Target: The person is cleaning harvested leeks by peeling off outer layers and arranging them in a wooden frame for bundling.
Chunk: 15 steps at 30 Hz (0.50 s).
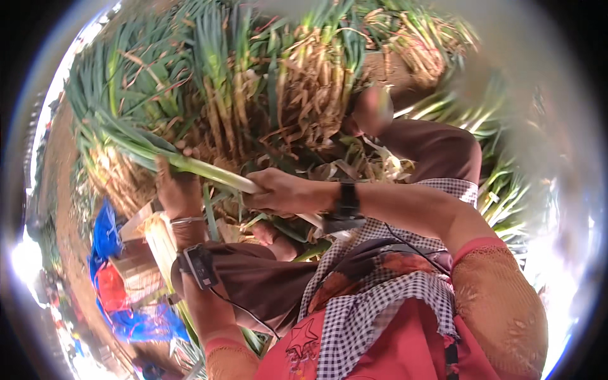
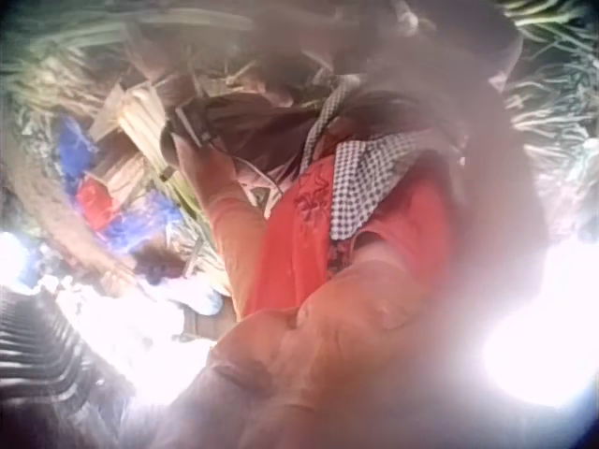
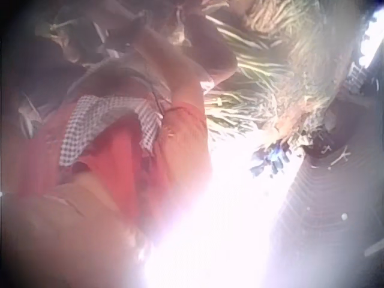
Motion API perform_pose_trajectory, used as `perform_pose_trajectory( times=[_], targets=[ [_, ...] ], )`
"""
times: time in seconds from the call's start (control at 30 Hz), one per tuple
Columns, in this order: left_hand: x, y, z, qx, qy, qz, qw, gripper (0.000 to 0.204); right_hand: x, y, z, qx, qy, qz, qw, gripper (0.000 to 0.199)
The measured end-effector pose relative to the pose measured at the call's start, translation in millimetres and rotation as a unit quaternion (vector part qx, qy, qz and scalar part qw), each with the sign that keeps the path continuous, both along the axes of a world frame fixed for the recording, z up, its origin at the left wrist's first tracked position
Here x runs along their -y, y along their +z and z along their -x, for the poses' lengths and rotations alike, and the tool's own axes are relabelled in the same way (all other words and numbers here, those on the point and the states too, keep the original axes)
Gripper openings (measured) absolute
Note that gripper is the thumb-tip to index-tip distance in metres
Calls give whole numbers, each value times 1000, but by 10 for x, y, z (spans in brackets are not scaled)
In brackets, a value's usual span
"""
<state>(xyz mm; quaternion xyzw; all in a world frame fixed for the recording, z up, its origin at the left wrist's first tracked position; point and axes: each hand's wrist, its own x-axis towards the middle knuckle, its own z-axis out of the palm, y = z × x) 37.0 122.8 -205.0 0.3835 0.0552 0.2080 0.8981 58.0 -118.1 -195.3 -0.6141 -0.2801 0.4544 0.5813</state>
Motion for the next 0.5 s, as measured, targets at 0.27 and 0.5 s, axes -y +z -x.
perform_pose_trajectory(
  times=[0.27,0.5],
  targets=[
    [400,301,-129,-92,-121,-240,959,49,2613,747,-44,120,-325,56,936,25],
    [1485,1474,292,267,-369,-170,874,17,4852,-342,589,223,-710,310,591,20]
  ],
)
